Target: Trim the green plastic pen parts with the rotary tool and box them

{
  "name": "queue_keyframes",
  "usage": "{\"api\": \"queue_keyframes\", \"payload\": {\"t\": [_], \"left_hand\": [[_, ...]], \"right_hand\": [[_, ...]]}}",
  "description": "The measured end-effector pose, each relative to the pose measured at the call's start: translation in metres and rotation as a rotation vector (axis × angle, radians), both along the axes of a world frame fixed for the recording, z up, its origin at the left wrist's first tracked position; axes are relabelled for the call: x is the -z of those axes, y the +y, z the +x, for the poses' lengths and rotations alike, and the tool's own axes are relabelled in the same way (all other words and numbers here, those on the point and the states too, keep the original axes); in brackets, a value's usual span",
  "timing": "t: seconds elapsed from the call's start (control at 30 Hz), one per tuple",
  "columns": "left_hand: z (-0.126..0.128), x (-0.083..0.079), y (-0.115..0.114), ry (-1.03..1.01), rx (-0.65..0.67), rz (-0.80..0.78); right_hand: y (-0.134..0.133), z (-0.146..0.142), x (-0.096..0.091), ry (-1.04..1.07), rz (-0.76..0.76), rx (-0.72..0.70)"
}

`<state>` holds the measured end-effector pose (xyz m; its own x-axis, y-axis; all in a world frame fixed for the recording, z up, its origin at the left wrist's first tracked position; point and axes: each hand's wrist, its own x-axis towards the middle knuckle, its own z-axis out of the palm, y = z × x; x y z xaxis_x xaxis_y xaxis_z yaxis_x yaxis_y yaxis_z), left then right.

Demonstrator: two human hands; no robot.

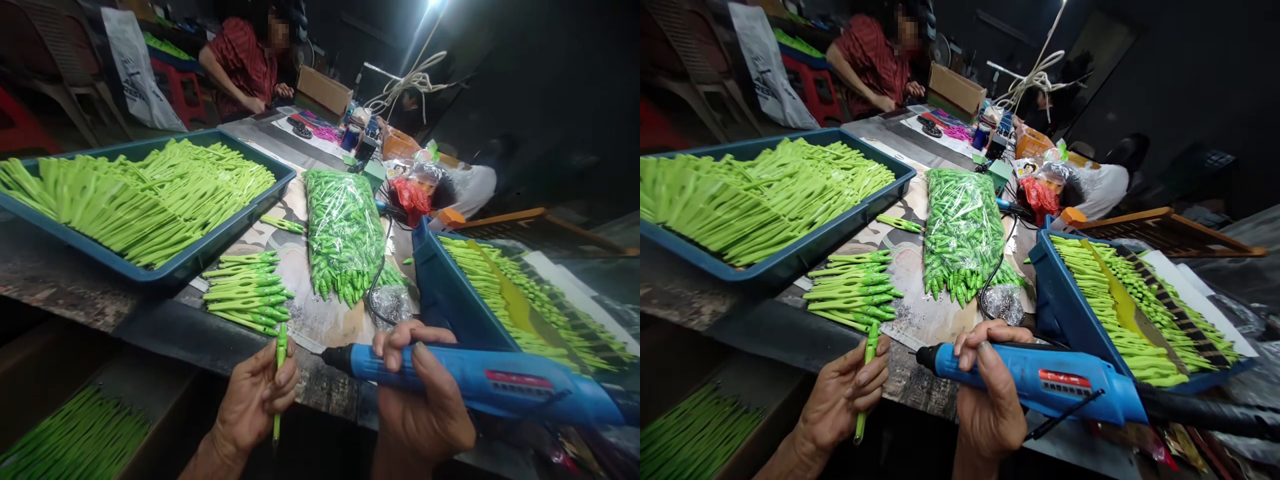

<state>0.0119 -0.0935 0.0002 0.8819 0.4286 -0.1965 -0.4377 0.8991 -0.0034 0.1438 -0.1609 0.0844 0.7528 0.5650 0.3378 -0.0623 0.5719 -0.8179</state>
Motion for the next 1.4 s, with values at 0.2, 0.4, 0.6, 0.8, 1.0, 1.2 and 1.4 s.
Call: {"api": "queue_keyframes", "payload": {"t": [0.2,0.4,0.6,0.8,1.0,1.2,1.4], "left_hand": [[0.001,0.000,-0.001,0.058,-0.018,0.000],[0.004,-0.004,-0.004,0.123,0.009,0.046],[0.007,-0.002,-0.007,0.223,-0.016,0.143],[0.007,-0.001,-0.008,0.207,-0.010,0.302],[0.011,-0.006,-0.010,0.298,0.012,0.384],[0.013,-0.011,-0.015,0.419,-0.035,0.516],[0.011,-0.013,-0.019,0.682,-0.131,0.675]], "right_hand": [[0.000,-0.001,0.000,0.022,-0.007,-0.004],[-0.001,-0.003,-0.001,0.013,-0.002,-0.005],[0.000,-0.002,-0.001,0.021,-0.010,0.012],[0.000,0.000,0.001,0.035,-0.016,0.014],[0.001,0.000,0.001,0.048,-0.024,0.020],[0.001,0.000,0.002,0.041,-0.023,0.022],[0.001,0.000,0.001,0.032,-0.027,0.031]]}}
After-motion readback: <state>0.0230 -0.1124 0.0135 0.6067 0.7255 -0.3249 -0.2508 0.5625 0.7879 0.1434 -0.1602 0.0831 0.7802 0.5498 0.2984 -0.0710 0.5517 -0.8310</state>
